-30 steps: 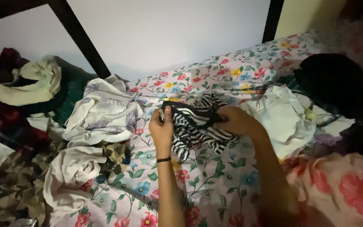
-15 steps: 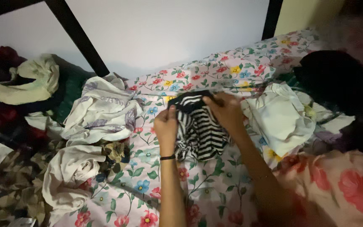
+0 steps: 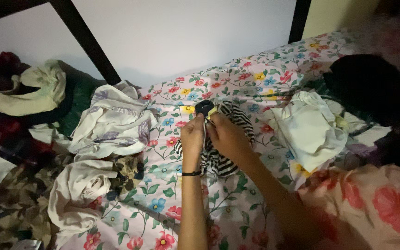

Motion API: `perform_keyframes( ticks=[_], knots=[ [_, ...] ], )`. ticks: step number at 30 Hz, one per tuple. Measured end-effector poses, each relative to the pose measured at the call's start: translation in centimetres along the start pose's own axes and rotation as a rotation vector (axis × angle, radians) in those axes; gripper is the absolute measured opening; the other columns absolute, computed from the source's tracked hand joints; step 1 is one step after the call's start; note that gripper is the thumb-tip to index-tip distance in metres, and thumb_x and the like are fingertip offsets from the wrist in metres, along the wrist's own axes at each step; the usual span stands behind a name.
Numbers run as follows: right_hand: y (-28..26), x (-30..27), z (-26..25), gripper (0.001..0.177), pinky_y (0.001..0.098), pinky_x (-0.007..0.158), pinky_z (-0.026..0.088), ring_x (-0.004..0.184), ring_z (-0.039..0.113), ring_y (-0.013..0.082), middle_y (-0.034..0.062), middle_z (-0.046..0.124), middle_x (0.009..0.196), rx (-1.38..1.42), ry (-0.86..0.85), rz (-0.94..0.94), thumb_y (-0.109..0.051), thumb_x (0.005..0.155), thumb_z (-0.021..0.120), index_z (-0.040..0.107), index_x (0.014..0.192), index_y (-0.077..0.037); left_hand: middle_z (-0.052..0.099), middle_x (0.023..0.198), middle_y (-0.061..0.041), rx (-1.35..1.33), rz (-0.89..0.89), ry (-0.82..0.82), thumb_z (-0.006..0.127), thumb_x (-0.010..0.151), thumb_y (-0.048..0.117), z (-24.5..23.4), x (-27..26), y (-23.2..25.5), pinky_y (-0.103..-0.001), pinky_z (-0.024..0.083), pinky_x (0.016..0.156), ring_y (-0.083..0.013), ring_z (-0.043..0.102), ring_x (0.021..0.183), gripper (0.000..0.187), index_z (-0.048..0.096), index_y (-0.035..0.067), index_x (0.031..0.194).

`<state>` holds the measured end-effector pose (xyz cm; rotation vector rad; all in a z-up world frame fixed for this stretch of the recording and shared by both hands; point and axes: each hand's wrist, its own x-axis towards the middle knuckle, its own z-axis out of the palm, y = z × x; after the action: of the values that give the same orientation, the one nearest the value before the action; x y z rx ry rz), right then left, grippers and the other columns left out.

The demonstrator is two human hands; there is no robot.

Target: The person folds a striped shirt and a white shirt by hand on a bed, placing them onto a pile of clothes.

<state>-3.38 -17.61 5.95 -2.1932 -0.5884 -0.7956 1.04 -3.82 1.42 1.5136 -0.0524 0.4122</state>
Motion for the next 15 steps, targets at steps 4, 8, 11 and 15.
perform_keyframes(
  ticks=[4, 8, 11, 15],
  knots=[
    [0.2, 0.1, 0.3, 0.025, 0.0507, 0.074, 0.052, 0.089, 0.066, 0.042, 0.0213, 0.064, 0.106, 0.017, -0.116, 0.092, -0.017, 0.097, 0.06, 0.054, 0.117, -0.002, 0.06, 0.072, 0.007, -0.081, 0.062, -0.043, 0.061, 0.103, 0.029, 0.1, -1.0, 2.2, -0.022, 0.042, 0.065, -0.0024, 0.048, 0.068, 0.036, 0.072, 0.003, 0.08],
    [1.4, -0.1, 0.1, 0.046, 0.0506, 0.087, 0.054, 0.103, 0.065, 0.0458, 0.0212, 0.061, 0.122, 0.096, 0.084, -0.389, -0.003, 0.089, 0.062, 0.05, 0.132, 0.001, 0.052, 0.066, 0.006, 0.013, -0.026, -0.029, 0.068, 0.098, 0.03, -0.7, -1.0, 2.6, -0.026, 0.033, 0.054, -0.0055, 0.041, 0.06, 0.033, 0.068, 0.002, 0.081],
    [2.6, 0.2, -1.0, 0.065, 0.0453, 0.088, 0.054, 0.11, 0.065, 0.046, 0.0238, 0.06, 0.134, 0.129, -0.065, -0.527, 0.003, 0.08, 0.065, 0.051, 0.144, -0.001, 0.046, 0.066, 0.005, 0.013, 0.002, 0.03, 0.069, 0.1, 0.03, -1.4, -0.4, 1.5, -0.029, 0.029, 0.054, -0.0084, 0.036, 0.061, 0.037, 0.063, -0.002, 0.081],
    [1.7, 0.7, -2.0, 0.04, 0.0369, 0.081, 0.056, 0.092, 0.069, 0.0294, 0.0086, 0.076, 0.13, 0.288, -0.416, 0.262, -0.005, 0.097, 0.061, 0.073, 0.134, -0.016, 0.053, 0.079, -0.002, 0.04, 0.028, -0.01, 0.059, 0.108, 0.032, -1.2, -1.0, 2.1, -0.03, 0.041, 0.068, -0.0111, 0.043, 0.075, 0.04, 0.064, -0.006, 0.095]
  ],
)
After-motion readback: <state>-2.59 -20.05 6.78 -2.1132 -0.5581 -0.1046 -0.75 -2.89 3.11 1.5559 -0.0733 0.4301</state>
